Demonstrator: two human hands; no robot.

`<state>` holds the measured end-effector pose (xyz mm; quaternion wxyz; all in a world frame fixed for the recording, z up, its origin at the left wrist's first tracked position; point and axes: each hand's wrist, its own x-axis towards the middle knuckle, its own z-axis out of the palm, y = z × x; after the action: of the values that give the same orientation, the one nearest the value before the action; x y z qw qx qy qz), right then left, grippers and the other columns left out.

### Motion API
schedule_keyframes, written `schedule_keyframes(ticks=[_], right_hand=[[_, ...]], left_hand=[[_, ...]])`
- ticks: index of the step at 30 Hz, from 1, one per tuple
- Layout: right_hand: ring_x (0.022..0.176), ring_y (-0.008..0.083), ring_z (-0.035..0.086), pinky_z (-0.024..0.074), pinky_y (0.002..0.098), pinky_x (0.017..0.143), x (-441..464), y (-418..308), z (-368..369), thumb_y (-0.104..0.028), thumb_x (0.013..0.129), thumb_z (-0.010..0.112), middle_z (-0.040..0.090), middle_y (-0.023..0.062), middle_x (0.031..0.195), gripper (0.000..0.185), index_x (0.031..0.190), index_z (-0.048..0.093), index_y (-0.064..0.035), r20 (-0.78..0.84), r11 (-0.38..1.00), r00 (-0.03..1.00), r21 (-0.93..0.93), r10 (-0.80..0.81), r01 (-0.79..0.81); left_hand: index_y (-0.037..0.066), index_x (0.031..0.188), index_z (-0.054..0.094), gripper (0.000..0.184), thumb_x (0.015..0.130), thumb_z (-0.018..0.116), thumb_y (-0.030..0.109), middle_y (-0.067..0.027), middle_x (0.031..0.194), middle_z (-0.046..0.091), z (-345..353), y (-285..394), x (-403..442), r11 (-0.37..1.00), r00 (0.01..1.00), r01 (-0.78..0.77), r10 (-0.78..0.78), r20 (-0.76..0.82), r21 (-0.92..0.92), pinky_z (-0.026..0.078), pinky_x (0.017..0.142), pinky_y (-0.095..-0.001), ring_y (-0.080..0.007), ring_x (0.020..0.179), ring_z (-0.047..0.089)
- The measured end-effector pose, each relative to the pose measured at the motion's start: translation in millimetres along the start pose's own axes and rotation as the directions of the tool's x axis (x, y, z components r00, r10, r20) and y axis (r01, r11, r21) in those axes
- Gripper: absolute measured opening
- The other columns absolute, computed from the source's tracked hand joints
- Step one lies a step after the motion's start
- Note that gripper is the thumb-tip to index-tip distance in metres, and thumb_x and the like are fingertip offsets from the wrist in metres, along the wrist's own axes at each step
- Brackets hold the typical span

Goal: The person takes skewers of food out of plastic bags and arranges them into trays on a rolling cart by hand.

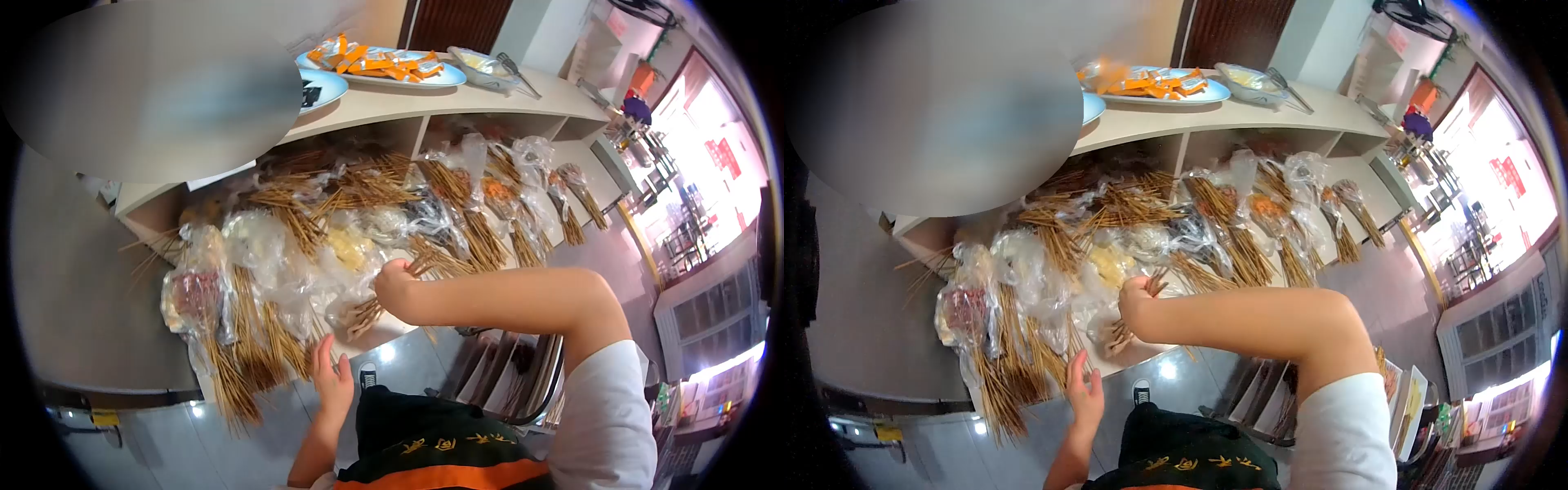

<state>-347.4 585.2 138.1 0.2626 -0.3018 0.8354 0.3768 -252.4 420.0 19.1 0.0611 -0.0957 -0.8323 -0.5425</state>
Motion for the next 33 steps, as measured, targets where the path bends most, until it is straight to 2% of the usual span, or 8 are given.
schedule_keyframes(ticks=[7,13,18,20,21,24,29,33], right_hand=[[0.073,0.0282,0.059,0.0448,0.0371,0.061,-137.1,78.3,29.2,-0.022,0.078,0.052,0.059,0.0138,0.076,0.022,0.089,0.053,-0.0020,0.016,0.723,0.998,0.688,0.066,-0.059],[0.067,0.0353,0.054,0.0417,0.0404,0.061,-217.1,21.0,128.3,-0.031,0.084,0.047,0.055,0.0186,0.071,0.031,0.088,0.050,-0.0006,-0.079,0.152,0.957,0.988,0.280,0.037],[0.067,0.0340,0.053,0.0418,0.0402,0.065,-272.8,-83.2,196.6,-0.031,0.085,0.044,0.054,0.0210,0.070,0.033,0.090,0.050,0.0010,0.051,-0.206,0.839,0.976,0.541,0.073],[0.063,0.0237,0.054,0.0429,0.0370,0.060,-299.4,-141.4,210.1,-0.031,0.086,0.044,0.054,0.0148,0.068,0.032,0.097,0.050,-0.0023,0.288,-0.586,0.825,0.808,0.486,0.063],[0.059,0.0156,0.051,0.0441,0.0316,0.055,-294.1,-184.4,235.6,-0.032,0.086,0.044,0.053,0.0081,0.067,0.035,0.107,0.048,-0.0051,0.111,-0.414,0.696,0.864,0.710,0.285],[0.052,0.0021,0.036,0.0304,0.0173,0.043,-330.0,-263.8,225.9,-0.030,0.087,0.047,0.040,-0.0042,0.065,0.028,0.107,0.049,-0.0104,0.311,-0.725,0.656,0.322,0.688,0.608],[0.038,0.0029,0.024,0.0187,0.0188,0.035,-359.9,-381.8,245.9,-0.025,0.088,0.045,0.027,-0.0067,0.052,0.015,0.093,0.044,-0.0108,0.384,-0.383,0.479,-0.301,0.790,0.873],[0.041,0.0042,0.031,0.0232,0.0183,0.036,-427.3,-449.1,265.7,-0.024,0.090,0.041,0.033,-0.0049,0.055,0.014,0.083,0.039,-0.0116,0.364,-0.351,0.513,-0.426,0.777,0.834]], left_hand=[[0.000,0.080,0.056,0.007,0.074,0.055,0.004,-0.0105,0.071,0.056,7.6,64.2,11.5,0.970,0.965,-0.183,0.208,0.159,-0.163,0.043,0.059,-0.0284,-0.0234,0.063,0.055],[0.004,0.091,0.050,0.011,0.082,0.048,0.010,-0.0028,0.072,0.051,89.1,-21.0,35.5,0.853,0.951,0.300,-0.231,0.207,-0.426,0.040,0.055,-0.0236,-0.0116,0.060,0.049],[0.003,0.098,0.048,0.019,0.084,0.048,0.015,-0.0050,0.079,0.052,109.1,63.0,15.5,0.755,0.867,0.434,-0.201,0.457,-0.491,0.040,0.062,-0.0221,-0.0117,0.069,0.051],[-0.001,0.112,0.043,0.038,0.083,0.052,0.022,-0.0110,0.097,0.055,135.5,94.1,-30.0,0.668,0.672,0.568,-0.041,0.739,-0.480,0.042,0.073,-0.0249,-0.0161,0.086,0.054],[-0.001,0.120,0.036,0.050,0.081,0.054,0.026,-0.0142,0.104,0.053,149.6,110.0,-56.8,0.721,0.508,0.569,0.070,0.858,-0.396,0.040,0.082,-0.0316,-0.0221,0.097,0.052],[0.000,0.123,0.031,0.060,0.079,0.056,0.031,-0.0151,0.107,0.052,201.0,165.4,-149.8,0.685,0.126,0.681,0.239,0.963,-0.259,0.037,0.089,-0.0388,-0.0267,0.104,0.048],[0.004,0.124,0.030,0.064,0.075,0.061,0.033,-0.0149,0.103,0.053,259.1,230.8,-288.8,0.419,-0.337,0.899,0.479,0.811,0.126,0.034,0.093,-0.0456,-0.0307,0.105,0.047],[0.007,0.095,0.047,0.019,0.080,0.056,0.016,-0.0038,0.064,0.051,281.4,264.8,-381.3,0.629,-0.629,0.699,0.317,0.710,0.339,0.038,0.088,-0.0430,-0.0210,0.081,0.055]])
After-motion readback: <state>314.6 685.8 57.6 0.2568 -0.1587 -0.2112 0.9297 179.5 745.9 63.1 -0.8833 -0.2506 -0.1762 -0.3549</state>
